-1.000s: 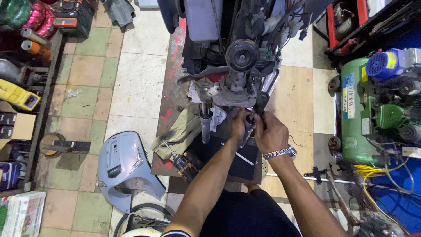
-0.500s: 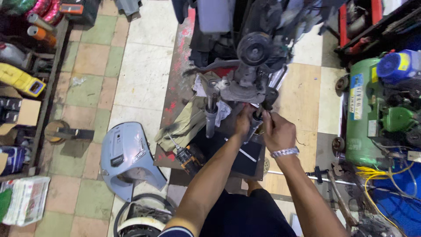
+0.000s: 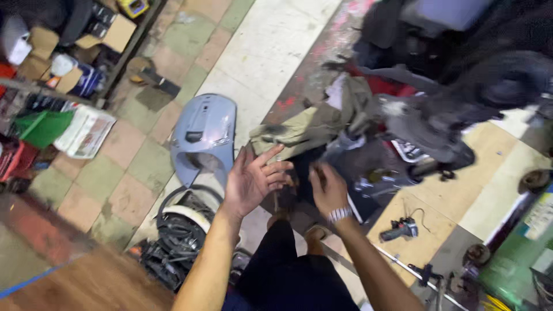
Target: The person uses a power drill to remove bolts from a motorcycle component, replaces a silver fork-like part, and applies grease to small metal pins before reassembling the unit.
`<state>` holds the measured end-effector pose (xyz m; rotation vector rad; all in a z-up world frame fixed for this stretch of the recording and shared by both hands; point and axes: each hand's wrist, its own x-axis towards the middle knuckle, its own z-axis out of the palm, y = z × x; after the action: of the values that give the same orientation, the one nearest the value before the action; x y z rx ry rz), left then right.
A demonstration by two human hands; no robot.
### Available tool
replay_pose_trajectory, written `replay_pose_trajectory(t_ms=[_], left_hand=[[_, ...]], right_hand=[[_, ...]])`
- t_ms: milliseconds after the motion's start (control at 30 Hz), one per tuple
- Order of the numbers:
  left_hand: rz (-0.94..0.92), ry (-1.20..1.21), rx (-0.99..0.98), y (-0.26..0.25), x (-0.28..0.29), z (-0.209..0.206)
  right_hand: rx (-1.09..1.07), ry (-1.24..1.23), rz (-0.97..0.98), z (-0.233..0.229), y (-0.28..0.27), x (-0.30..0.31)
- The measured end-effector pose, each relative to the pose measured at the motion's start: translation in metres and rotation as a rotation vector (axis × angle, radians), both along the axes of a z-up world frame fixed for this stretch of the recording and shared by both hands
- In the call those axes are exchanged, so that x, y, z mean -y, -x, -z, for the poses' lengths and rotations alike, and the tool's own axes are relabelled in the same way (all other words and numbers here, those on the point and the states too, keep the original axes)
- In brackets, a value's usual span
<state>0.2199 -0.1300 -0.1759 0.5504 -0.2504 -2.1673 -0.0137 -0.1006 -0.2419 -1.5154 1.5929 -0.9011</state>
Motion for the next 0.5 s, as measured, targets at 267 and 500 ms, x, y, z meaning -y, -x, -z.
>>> replay_pose_trajectory(t_ms=[267, 500], left_hand=[[-0.023, -0.144, -0.091, -0.072, 0.046, 0.070], [-0.018, -0.199, 0.133, -0.113, 0.084, 0.132]], right_hand=[[-0.422, -0.306, 0.048, 0.214, -0.063, 0.148], [-1.012, -0.546, -0.121, 0.295, -0.041, 0.167]])
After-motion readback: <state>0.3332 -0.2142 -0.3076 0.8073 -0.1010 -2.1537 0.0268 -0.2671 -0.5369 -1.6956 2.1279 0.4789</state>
